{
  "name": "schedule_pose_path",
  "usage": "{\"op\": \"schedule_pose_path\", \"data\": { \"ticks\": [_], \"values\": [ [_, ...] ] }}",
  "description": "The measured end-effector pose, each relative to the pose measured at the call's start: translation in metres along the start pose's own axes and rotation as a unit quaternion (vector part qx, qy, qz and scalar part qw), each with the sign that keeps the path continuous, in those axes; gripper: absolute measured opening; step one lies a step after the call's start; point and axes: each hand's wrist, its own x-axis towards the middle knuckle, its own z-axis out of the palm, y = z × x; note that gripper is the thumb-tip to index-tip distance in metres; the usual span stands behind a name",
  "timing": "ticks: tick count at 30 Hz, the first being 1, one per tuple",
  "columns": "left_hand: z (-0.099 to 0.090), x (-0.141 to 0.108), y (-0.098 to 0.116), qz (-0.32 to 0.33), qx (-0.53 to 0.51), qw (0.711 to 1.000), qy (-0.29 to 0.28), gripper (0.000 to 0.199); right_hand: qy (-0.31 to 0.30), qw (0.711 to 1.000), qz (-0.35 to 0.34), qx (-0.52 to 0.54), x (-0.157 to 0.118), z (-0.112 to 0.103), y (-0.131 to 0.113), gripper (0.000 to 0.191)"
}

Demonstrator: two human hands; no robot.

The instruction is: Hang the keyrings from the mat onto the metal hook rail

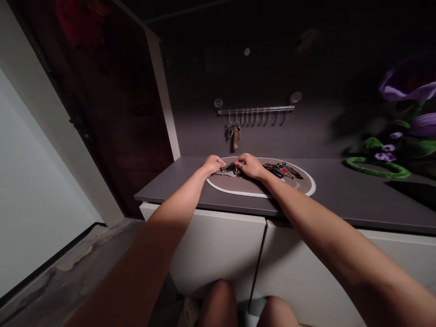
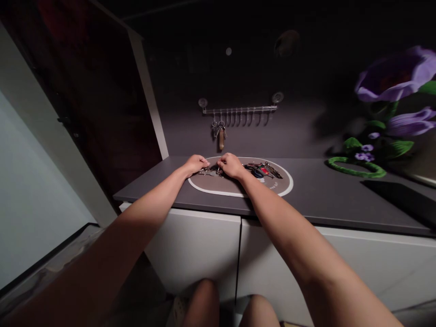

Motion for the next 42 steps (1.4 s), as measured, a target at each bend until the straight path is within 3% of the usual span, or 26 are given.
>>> {"op": "schedule_pose_path", "data": {
  "ticks": [10,15,20,30,42],
  "values": [
    [-0.004,-0.005,0.011,-0.006,-0.207,0.977,-0.05,0.014,0.016,1.0,0.022,0.012,0.0,0.0,-0.004,0.019],
    [-0.004,-0.004,0.013,0.018,-0.266,0.962,-0.057,0.013,0.017,0.994,0.05,0.092,-0.002,-0.001,-0.008,0.02],
    [-0.005,-0.007,0.017,0.032,-0.311,0.947,-0.079,0.015,0.008,0.974,0.083,0.21,-0.003,0.0,-0.01,0.022],
    [-0.003,-0.006,0.018,0.029,-0.398,0.912,-0.093,0.017,0.028,0.919,0.054,0.39,-0.002,-0.003,-0.013,0.025],
    [0.002,-0.008,0.021,0.043,-0.443,0.89,-0.102,0.017,0.034,0.899,0.044,0.434,-0.004,-0.004,-0.013,0.03]
  ]
}}
